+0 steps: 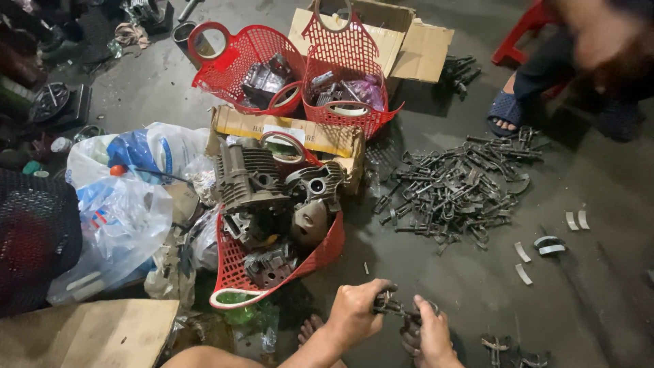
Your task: Sorting and inspecting motorcycle connecting rods and bearings on the floor.
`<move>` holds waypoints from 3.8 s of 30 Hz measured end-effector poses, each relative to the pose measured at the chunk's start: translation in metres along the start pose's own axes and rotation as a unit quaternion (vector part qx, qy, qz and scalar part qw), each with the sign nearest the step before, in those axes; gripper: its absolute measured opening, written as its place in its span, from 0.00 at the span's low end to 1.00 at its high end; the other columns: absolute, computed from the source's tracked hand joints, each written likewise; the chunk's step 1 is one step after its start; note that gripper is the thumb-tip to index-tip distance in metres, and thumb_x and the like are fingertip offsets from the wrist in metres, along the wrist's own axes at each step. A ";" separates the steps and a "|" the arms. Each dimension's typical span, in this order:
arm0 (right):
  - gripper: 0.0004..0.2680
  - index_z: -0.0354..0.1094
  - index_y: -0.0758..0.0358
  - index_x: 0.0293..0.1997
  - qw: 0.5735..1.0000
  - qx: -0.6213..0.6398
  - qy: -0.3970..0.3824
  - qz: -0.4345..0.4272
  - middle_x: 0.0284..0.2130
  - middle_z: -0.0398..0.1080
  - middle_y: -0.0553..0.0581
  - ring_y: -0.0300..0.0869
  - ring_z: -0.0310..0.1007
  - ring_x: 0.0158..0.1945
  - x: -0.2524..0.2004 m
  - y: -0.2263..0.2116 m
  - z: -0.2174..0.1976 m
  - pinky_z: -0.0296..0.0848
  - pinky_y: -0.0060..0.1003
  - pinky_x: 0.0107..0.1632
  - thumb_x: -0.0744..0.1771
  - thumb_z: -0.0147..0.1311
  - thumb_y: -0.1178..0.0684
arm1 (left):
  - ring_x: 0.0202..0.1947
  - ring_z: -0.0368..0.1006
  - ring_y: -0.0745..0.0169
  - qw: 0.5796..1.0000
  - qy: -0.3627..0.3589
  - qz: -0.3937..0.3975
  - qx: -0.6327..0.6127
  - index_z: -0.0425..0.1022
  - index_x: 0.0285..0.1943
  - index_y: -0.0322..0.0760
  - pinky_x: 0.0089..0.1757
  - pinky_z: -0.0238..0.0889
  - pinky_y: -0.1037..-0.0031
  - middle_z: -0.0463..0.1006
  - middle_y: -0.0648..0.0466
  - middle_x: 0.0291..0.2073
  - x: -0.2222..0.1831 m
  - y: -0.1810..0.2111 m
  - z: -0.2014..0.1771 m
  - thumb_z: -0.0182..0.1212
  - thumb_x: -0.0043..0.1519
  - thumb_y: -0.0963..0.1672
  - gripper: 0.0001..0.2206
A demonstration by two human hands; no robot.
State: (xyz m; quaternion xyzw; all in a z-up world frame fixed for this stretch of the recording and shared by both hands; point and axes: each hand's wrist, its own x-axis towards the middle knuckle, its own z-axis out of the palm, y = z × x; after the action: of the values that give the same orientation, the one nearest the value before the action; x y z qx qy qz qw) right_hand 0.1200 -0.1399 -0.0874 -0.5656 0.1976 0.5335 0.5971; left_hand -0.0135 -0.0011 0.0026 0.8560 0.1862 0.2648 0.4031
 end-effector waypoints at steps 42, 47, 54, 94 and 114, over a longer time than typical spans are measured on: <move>0.14 0.79 0.66 0.39 0.774 -0.434 -0.125 -0.443 0.27 0.79 0.49 0.32 0.72 0.32 -0.031 -0.129 -0.034 0.72 0.33 0.35 0.67 0.57 0.43 | 0.72 0.59 0.47 0.959 -0.106 -0.096 -0.246 0.44 0.81 0.37 0.66 0.53 0.60 0.60 0.44 0.76 0.047 0.007 -0.064 0.72 0.52 0.51 0.50; 0.14 0.77 0.57 0.46 0.583 -0.766 0.072 -0.261 0.30 0.79 0.65 0.54 0.79 0.33 -0.061 -0.230 -0.050 0.75 0.51 0.40 0.67 0.54 0.40 | 0.77 0.48 0.43 0.762 -0.146 -0.167 -0.608 0.45 0.83 0.40 0.66 0.44 0.42 0.52 0.42 0.80 0.045 0.021 -0.052 0.44 0.52 0.71 0.55; 0.12 0.76 0.63 0.41 0.480 -0.865 0.123 -0.077 0.39 0.80 0.63 0.52 0.83 0.46 0.193 -0.153 -0.339 0.81 0.46 0.49 0.65 0.63 0.45 | 0.79 0.44 0.40 0.604 -0.185 -0.255 -0.732 0.45 0.83 0.46 0.68 0.41 0.38 0.52 0.43 0.79 0.033 0.031 -0.042 0.32 0.49 0.74 0.56; 0.09 0.67 0.71 0.43 0.626 -0.567 0.275 -0.459 0.41 0.70 0.67 0.62 0.71 0.46 0.245 -0.172 -0.221 0.71 0.54 0.48 0.66 0.59 0.55 | 0.57 0.65 0.34 0.935 -0.124 -0.230 0.241 0.73 0.60 0.39 0.52 0.64 0.54 0.67 0.37 0.61 0.099 -0.253 0.231 0.67 0.49 0.39 0.25; 0.15 0.65 0.62 0.61 0.586 -0.710 0.245 -0.304 0.57 0.70 0.62 0.59 0.70 0.61 0.294 -0.242 -0.386 0.71 0.50 0.59 0.67 0.58 0.56 | 0.24 0.72 0.70 0.776 0.293 -0.511 -0.224 0.76 0.39 0.28 0.28 0.69 0.73 0.78 0.58 0.25 0.040 -0.259 0.235 0.69 0.57 0.44 0.12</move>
State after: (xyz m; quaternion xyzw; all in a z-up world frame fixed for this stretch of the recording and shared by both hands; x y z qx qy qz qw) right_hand 0.5739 -0.3102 -0.3308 -0.9462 -0.2887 0.1326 0.0621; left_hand 0.1326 0.0385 -0.3151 0.4015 0.6409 0.2921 0.5854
